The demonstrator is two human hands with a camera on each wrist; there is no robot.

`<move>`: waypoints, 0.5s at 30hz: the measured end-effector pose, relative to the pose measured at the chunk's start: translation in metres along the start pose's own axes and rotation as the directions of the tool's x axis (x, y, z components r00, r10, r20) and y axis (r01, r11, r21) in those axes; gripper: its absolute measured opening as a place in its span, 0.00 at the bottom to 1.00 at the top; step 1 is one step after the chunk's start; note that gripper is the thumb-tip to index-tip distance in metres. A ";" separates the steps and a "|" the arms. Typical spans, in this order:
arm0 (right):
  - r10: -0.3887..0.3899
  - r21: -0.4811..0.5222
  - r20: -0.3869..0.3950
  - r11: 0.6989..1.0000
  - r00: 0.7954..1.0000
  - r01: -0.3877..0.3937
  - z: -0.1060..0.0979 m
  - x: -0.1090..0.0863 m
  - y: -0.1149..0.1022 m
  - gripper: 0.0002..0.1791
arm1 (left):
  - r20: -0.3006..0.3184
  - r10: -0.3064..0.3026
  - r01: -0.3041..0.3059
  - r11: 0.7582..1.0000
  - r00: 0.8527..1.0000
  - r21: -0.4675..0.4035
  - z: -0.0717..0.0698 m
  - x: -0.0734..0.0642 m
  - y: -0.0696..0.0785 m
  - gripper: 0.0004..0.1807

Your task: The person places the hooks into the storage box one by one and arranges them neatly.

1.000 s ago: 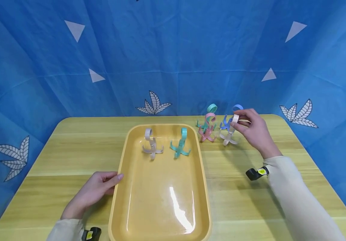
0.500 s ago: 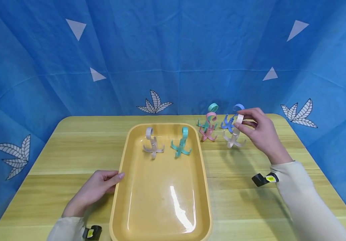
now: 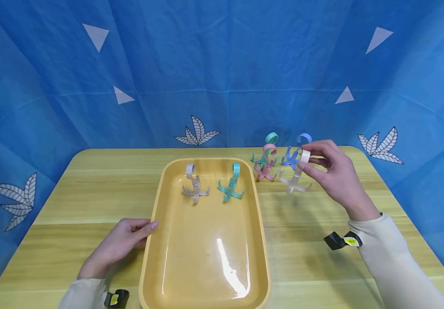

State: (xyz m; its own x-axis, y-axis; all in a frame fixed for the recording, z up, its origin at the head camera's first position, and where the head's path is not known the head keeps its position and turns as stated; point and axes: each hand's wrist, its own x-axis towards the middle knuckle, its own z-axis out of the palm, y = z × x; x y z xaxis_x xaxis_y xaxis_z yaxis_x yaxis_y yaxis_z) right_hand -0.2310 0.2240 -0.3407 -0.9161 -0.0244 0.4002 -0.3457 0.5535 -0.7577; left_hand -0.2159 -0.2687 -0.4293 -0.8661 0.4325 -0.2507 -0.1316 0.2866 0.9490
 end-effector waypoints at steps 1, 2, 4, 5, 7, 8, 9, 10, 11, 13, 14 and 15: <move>-0.004 -0.007 0.002 1.000 1.000 0.004 0.000 -0.001 -0.002 0.20 | 0.001 -0.003 0.003 1.000 1.000 0.000 0.000 0.000 0.000 0.31; -0.008 -0.019 0.004 1.000 1.000 0.008 0.000 -0.001 -0.003 0.20 | 0.002 -0.005 0.005 1.000 1.000 0.001 0.000 0.000 0.000 0.31; -0.022 -0.043 0.009 0.999 1.000 0.022 0.000 -0.003 -0.007 0.19 | 0.002 -0.007 0.007 1.000 1.000 0.001 0.000 0.001 0.000 0.31; -0.029 -0.055 0.014 0.998 0.999 0.030 0.000 -0.003 -0.009 0.19 | 0.000 -0.006 0.006 1.000 1.000 0.004 0.000 0.001 0.000 0.31; -0.049 -0.068 0.026 0.996 0.998 0.050 0.000 -0.004 -0.013 0.19 | -0.003 -0.003 0.003 1.000 1.000 0.013 0.000 0.001 0.000 0.31; -0.060 -0.068 0.034 0.996 0.998 0.062 0.001 -0.005 -0.015 0.19 | -0.003 -0.001 0.001 1.000 1.000 0.017 0.000 0.001 0.000 0.31; -0.074 -0.065 0.041 0.995 0.996 0.077 0.001 -0.005 -0.017 0.19 | -0.002 0.002 -0.002 1.000 1.000 0.019 0.000 0.001 0.000 0.30; -0.090 -0.059 0.048 0.994 0.995 0.093 0.002 -0.005 -0.020 0.20 | -0.001 0.004 -0.004 1.000 1.000 0.023 0.000 0.001 0.001 0.30; -0.109 -0.052 0.056 0.992 0.992 0.112 0.002 -0.006 -0.022 0.20 | 0.001 0.008 -0.008 1.000 1.000 0.023 -0.001 0.001 0.001 0.30; -0.163 -0.032 0.068 0.986 0.984 0.166 0.004 -0.006 -0.026 0.22 | 0.008 0.012 -0.012 1.000 1.000 0.021 -0.001 0.000 0.001 0.29; -0.195 -0.025 0.072 0.980 0.978 0.198 0.005 -0.006 -0.027 0.23 | 0.011 0.012 -0.012 1.000 1.000 0.016 -0.001 0.000 0.001 0.29; -0.225 -0.017 0.074 0.974 0.971 0.227 0.006 -0.006 -0.029 0.24 | 0.012 0.012 -0.012 1.000 1.000 0.014 -0.001 0.000 0.001 0.28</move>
State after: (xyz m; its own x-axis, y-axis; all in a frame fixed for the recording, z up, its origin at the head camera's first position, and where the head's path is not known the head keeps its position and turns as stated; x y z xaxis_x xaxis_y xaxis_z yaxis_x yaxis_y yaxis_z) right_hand -0.2165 0.2032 -0.3237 -0.8273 -0.2103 0.5210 -0.5411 0.5476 -0.6382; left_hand -0.2164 -0.2698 -0.4276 -0.8616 0.4463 -0.2419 -0.1143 0.2937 0.9490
